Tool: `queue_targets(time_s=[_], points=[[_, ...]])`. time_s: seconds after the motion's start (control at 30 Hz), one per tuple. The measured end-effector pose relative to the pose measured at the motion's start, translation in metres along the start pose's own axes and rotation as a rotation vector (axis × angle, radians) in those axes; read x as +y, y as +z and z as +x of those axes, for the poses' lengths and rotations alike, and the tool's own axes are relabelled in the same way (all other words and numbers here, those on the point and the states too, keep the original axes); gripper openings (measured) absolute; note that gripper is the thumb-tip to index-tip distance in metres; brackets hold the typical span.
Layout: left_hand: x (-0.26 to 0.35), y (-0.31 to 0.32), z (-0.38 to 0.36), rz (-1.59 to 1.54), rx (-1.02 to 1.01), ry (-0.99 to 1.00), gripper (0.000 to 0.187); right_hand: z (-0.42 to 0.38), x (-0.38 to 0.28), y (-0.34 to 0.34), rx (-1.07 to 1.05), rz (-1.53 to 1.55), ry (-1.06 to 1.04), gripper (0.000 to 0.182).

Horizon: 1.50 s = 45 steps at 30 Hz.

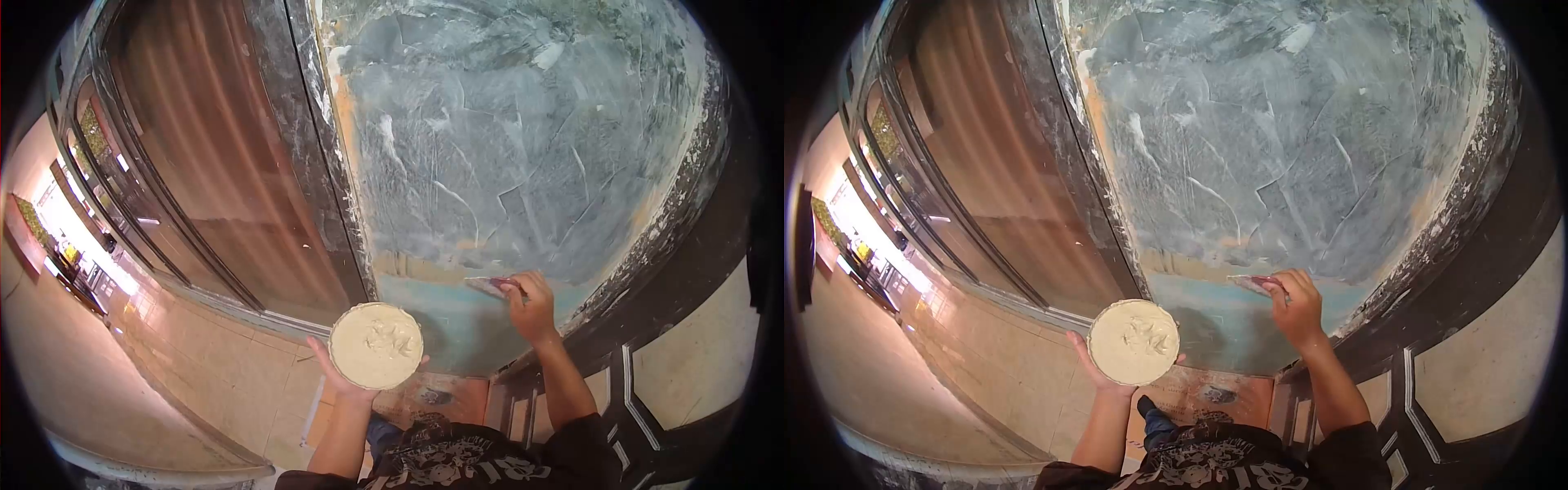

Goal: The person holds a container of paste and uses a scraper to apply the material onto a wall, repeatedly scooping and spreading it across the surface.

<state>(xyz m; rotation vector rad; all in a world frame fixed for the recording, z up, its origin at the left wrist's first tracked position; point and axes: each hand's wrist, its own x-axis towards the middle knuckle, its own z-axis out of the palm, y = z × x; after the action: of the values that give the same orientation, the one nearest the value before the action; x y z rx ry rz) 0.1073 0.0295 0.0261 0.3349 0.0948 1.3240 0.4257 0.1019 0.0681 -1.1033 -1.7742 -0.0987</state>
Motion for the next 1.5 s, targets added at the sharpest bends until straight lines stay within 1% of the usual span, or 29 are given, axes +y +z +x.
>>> queue_targets(time_s=[0.03,0.07,0.13,0.3,0.33,0.37,0.43,0.47,0.53,0.6,0.67,0.73,0.77,0.83,0.97,1.07,1.1,1.17,1.23,1.3,1.4,1.47,1.5], points=[[0.0,0.0,-0.001,0.009,0.005,0.002,0.125,-0.007,0.006,0.006,-0.006,-0.03,0.051,0.006],[0.0,0.0,-0.002,0.017,0.01,0.003,0.125,-0.012,0.01,0.012,-0.005,-0.031,0.052,0.006],[0.0,0.001,-0.003,0.037,0.019,0.009,0.125,-0.02,0.017,0.023,-0.066,-0.013,0.129,0.008],[0.002,-0.004,-0.005,0.07,0.018,0.04,0.123,-0.035,0.037,0.054,-0.027,0.0,0.195,0.007],[0.003,-0.003,-0.006,0.046,-0.01,0.039,0.124,-0.036,0.039,0.056,-0.016,-0.015,0.209,0.007],[0.004,-0.004,-0.007,0.021,-0.037,0.037,0.124,-0.037,0.042,0.058,-0.015,-0.014,0.21,0.007],[0.004,-0.005,-0.007,0.003,-0.033,0.047,0.125,-0.036,0.045,0.06,0.056,-0.024,0.216,0.01],[0.004,-0.006,-0.008,-0.015,-0.029,0.057,0.125,-0.037,0.046,0.06,0.055,-0.022,0.216,0.01],[0.004,-0.004,-0.01,-0.007,-0.012,0.062,0.126,-0.038,0.045,0.058,0.084,0.002,0.174,0.011],[0.004,-0.003,-0.01,0.001,0.003,0.067,0.126,-0.043,0.045,0.061,0.054,0.003,0.17,0.011],[0.003,-0.002,-0.011,-0.124,-0.064,0.058,0.127,-0.045,0.047,0.065,0.027,0.002,0.166,0.01],[0.002,-0.002,-0.011,-0.109,-0.045,0.06,0.127,-0.045,0.048,0.07,0.059,-0.048,0.208,0.01],[0.002,-0.002,-0.012,-0.093,-0.027,0.063,0.128,-0.045,0.049,0.069,0.059,-0.048,0.207,0.01],[0.003,-0.002,-0.012,-0.095,-0.025,0.061,0.128,-0.04,0.049,0.067,0.139,-0.009,0.181,0.009],[0.002,0.002,-0.012,-0.134,-0.05,0.059,0.127,-0.043,0.044,0.062,0.084,0.044,0.206,0.007],[0.002,0.002,-0.013,-0.164,-0.061,0.057,0.126,-0.048,0.046,0.071,0.043,0.015,0.168,0.008],[0.003,0.001,-0.013,-0.163,-0.062,0.058,0.126,-0.048,0.048,0.074,0.036,-0.014,0.191,0.009],[0.005,-0.002,-0.012,0.078,-0.001,0.056,0.126,-0.047,0.053,0.075,0.03,-0.041,0.214,0.009],[0.006,0.0,-0.013,0.029,0.017,0.063,0.126,-0.042,0.054,0.071,0.131,0.01,0.208,0.009],[0.006,0.0,-0.016,-0.022,0.041,0.068,0.126,-0.041,0.053,0.065,0.123,0.036,0.218,0.009],[0.006,-0.004,-0.016,-0.067,0.013,0.076,0.126,-0.047,0.049,0.068,0.094,0.073,0.222,0.01],[0.006,-0.008,-0.015,0.036,-0.003,0.076,0.126,-0.051,0.049,0.073,0.072,0.081,0.217,0.01],[0.006,-0.007,-0.015,0.035,-0.005,0.076,0.126,-0.051,0.049,0.076,0.064,0.03,0.199,0.007]])
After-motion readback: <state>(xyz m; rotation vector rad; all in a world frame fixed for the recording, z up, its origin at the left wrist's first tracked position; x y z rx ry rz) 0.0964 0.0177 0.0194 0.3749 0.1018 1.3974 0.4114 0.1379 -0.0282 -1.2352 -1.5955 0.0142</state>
